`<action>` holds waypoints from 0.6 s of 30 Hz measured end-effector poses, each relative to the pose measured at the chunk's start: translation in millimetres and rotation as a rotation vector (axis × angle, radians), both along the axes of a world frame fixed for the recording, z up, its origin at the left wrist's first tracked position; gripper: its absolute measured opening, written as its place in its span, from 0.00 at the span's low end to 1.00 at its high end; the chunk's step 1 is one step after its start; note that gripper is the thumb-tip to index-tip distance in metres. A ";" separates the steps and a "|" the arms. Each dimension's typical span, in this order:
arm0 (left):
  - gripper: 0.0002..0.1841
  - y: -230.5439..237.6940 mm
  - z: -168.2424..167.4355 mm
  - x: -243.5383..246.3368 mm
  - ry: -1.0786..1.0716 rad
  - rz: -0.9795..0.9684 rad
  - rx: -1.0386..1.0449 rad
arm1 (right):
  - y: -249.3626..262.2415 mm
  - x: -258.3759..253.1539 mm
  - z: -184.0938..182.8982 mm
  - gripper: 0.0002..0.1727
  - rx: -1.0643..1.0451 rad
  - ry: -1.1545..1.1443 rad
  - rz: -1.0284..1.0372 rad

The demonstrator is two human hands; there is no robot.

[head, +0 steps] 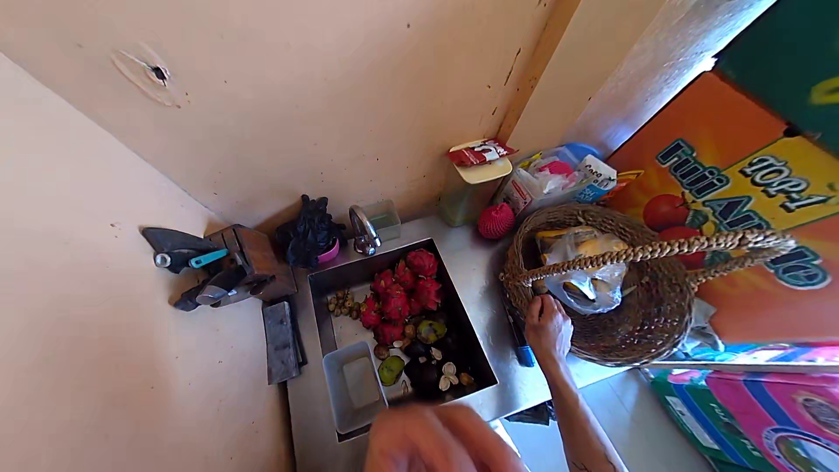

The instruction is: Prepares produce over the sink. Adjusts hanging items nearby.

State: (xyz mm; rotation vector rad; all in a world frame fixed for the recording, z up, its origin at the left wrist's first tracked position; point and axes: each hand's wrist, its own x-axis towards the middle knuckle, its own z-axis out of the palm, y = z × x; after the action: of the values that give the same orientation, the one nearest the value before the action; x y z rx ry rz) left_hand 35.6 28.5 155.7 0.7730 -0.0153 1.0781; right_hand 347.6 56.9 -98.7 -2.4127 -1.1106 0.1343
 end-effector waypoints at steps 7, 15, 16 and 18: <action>0.16 42.1 -82.3 -0.8 -0.158 0.007 -0.435 | 2.9 -1.6 1.0 0.22 0.018 -0.016 0.001; 0.15 47.5 -75.5 -7.0 -0.162 -0.001 -0.241 | -2.0 -1.4 -1.3 0.22 0.027 -0.014 -0.005; 0.16 48.0 -73.1 -7.4 -0.171 -0.016 -0.217 | -1.9 -1.9 -1.6 0.22 0.030 -0.009 -0.008; 0.17 49.3 -68.0 -7.2 -0.198 -0.040 -0.190 | -2.0 -3.0 -1.0 0.22 0.032 0.000 -0.009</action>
State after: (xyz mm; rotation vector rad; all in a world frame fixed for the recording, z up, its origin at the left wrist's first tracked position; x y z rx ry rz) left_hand 28.4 77.7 87.7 0.4913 -0.0949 1.0971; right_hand 344.6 54.9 -99.7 -2.3889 -1.0927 0.1129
